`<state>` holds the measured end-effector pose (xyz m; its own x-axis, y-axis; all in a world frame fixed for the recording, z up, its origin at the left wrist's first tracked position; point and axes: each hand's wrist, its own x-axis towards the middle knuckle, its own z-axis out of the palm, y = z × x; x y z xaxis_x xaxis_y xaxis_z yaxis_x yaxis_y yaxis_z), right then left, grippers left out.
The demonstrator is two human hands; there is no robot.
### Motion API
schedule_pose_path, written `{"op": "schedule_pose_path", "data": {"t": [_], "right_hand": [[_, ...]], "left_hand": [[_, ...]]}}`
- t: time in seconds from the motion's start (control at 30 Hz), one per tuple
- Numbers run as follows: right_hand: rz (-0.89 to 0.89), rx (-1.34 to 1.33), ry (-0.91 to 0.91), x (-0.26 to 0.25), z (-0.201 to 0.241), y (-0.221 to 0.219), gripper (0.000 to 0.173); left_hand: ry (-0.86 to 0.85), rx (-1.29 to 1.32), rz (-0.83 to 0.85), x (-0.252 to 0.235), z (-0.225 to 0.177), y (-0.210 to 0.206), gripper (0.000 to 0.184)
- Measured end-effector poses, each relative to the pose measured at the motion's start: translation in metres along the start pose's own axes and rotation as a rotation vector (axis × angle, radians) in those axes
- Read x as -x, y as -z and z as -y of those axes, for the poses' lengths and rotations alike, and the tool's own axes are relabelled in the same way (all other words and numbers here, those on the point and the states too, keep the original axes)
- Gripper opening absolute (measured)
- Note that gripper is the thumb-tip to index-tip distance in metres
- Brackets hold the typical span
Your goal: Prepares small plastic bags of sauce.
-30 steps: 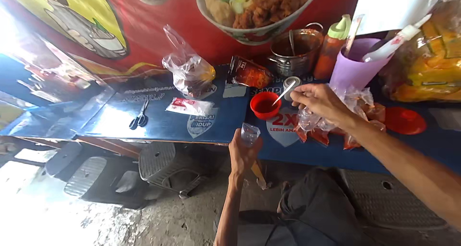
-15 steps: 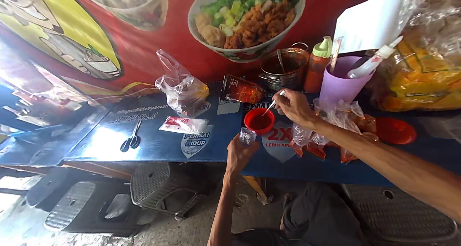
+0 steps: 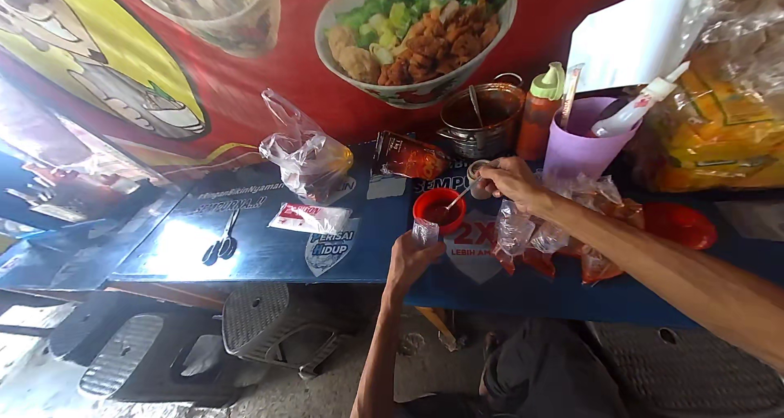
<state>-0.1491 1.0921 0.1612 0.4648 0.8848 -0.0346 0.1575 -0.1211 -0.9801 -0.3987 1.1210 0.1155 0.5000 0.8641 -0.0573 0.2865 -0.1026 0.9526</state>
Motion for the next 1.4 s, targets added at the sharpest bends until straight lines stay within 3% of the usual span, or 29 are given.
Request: {"op": "schedule_pose_path", "data": {"t": [0.47,0.6,0.7,0.83,1.03,1.23,1.4], "right_hand": [[0.045,-0.024,0.145,0.013,0.033,-0.001,0.019],[0.212,0.064,0.498,0.028,0.028,-0.002,0.017],[0.191,0.045,0.761,0.024,0.021,0.002,0.018],[-0.009,0.137,0.613,0.009,0.016,0.006,0.021],[0.099,0.310,0.313,-0.001,-0.001,-0.006,0.024],[0.094,0.059,0.050,-0.004,0.001,-0.007,0.021],[0.047,-0.013,0.000,-0.004,0.012,0.001,0.021]], "left_hand": [[0.012,0.015,0.017,-0.004,-0.003,-0.001,0.027],[0.013,0.015,0.016,-0.006,-0.003,-0.001,0.028],[0.048,0.000,0.016,-0.007,-0.002,-0.001,0.030],[0.060,-0.009,0.019,-0.007,-0.003,-0.001,0.030],[0.048,-0.011,0.015,-0.008,-0.004,-0.001,0.030],[0.034,-0.008,0.026,-0.008,-0.001,0.000,0.030],[0.039,0.002,0.021,-0.008,0.000,-0.001,0.031]]}}
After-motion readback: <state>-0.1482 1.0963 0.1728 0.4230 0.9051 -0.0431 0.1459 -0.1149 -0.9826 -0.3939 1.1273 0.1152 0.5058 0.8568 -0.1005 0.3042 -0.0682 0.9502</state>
